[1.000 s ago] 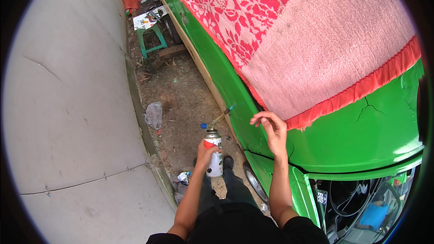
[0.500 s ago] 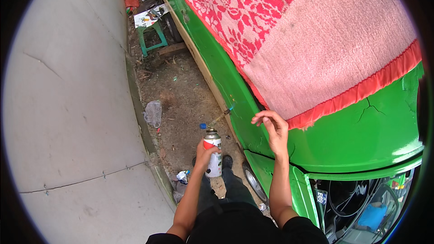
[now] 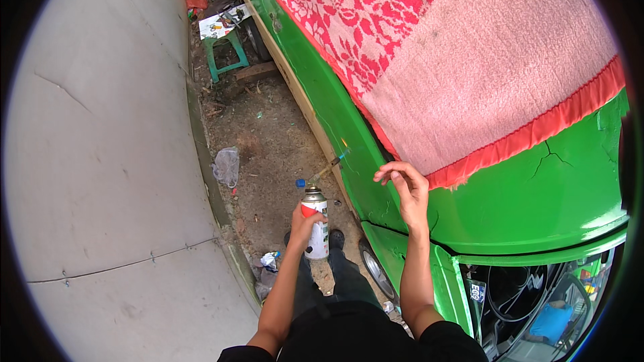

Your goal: The person uses a screwdriver and pliers to work on a small area of a green vehicle panel. They then use a blowtorch to heat the same area repeatedly before returning to use the screwdriver and pliers again.

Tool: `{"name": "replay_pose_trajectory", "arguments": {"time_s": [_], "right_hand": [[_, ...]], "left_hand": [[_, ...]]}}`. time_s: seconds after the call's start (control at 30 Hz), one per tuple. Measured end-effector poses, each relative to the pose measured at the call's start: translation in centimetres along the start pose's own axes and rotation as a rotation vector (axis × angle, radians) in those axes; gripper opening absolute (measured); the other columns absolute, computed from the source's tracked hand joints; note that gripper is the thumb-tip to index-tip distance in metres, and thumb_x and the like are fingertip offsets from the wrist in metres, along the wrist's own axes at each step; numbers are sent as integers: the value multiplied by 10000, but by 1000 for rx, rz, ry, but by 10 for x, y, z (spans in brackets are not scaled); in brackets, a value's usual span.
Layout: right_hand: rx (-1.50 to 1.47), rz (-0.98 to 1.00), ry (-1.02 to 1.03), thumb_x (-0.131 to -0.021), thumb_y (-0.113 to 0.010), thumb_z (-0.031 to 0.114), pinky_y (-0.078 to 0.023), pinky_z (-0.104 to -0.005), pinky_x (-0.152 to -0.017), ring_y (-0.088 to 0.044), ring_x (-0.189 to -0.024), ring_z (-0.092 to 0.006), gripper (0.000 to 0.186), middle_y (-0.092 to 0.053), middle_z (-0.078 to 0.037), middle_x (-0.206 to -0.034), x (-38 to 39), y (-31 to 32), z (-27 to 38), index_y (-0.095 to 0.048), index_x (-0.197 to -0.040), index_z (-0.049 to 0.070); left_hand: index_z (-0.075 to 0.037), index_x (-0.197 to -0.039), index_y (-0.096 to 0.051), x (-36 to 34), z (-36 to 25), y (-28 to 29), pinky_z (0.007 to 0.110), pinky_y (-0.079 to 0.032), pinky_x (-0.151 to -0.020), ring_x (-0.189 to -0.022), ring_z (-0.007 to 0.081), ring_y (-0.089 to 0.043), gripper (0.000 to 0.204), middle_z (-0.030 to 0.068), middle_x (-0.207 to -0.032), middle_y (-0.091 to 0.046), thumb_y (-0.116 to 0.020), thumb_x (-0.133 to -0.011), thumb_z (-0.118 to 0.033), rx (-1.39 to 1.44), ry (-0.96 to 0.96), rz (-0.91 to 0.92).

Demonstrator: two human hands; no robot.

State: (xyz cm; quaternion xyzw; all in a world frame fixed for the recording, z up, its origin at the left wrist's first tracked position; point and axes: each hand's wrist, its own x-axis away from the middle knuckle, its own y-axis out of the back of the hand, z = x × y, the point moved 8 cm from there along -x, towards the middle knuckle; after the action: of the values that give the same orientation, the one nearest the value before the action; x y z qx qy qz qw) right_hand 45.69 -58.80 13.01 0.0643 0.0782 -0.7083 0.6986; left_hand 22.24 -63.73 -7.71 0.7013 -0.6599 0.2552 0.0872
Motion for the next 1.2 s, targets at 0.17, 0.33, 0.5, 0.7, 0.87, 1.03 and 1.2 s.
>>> {"name": "replay_pose_trajectory", "arguments": {"time_s": [0.17,0.33,0.5,0.7,0.87,1.03,1.2], "right_hand": [[1,1,4,-1030,-526,46,-511,-309,-814,-681,-942,-185,189,-712,-108,-997,0,-1,1,-669,-1109,-48],[9,0,4,-1029,-523,39,-509,-310,-811,-679,-941,-184,188,-710,-107,-993,-1,0,-1,-670,-1105,-49],[35,-12,10,-1019,-513,51,-522,-330,-800,-682,-911,-198,198,-711,-119,-972,-1,-1,2,-673,-1086,-45],[11,11,7,-1028,-523,42,-508,-308,-810,-678,-937,-182,190,-711,-104,-993,0,0,-1,-673,-1104,-45],[13,15,5,-1031,-525,52,-508,-308,-810,-679,-937,-182,190,-712,-103,-993,0,0,-1,-673,-1103,-43],[10,19,7,-1034,-528,61,-509,-309,-811,-680,-935,-183,190,-713,-102,-991,-1,-1,1,-672,-1103,-42],[9,22,9,-1033,-524,56,-509,-309,-811,-680,-936,-182,191,-713,-102,-992,0,0,-1,-672,-1105,-42]], "left_hand": [[-62,-1047,-568,-1,3,0,321,-513,-671,-727,176,-632,449,56,-838,-641,-727,-629,-18,17,2,14],[-61,-1050,-573,3,11,-1,323,-514,-677,-737,175,-635,452,54,-845,-648,-732,-628,-17,-3,15,17],[-59,-1053,-575,7,15,-2,318,-511,-677,-738,171,-636,450,55,-851,-652,-732,-633,-24,-14,19,23],[-58,-1055,-573,9,15,-4,310,-505,-671,-733,164,-629,438,50,-848,-646,-724,-645,-25,-16,3,33],[-60,-1059,-565,10,14,-4,305,-502,-665,-726,161,-623,438,46,-843,-641,-723,-652,-25,3,-5,42],[-62,-1054,-562,7,17,-2,307,-505,-665,-731,161,-627,442,48,-850,-643,-728,-647,-21,10,-13,37],[-58,-1075,-567,9,15,-4,310,-511,-679,-742,167,-634,467,53,-858,-649,-734,-640,-24,3,-2,36]]}}
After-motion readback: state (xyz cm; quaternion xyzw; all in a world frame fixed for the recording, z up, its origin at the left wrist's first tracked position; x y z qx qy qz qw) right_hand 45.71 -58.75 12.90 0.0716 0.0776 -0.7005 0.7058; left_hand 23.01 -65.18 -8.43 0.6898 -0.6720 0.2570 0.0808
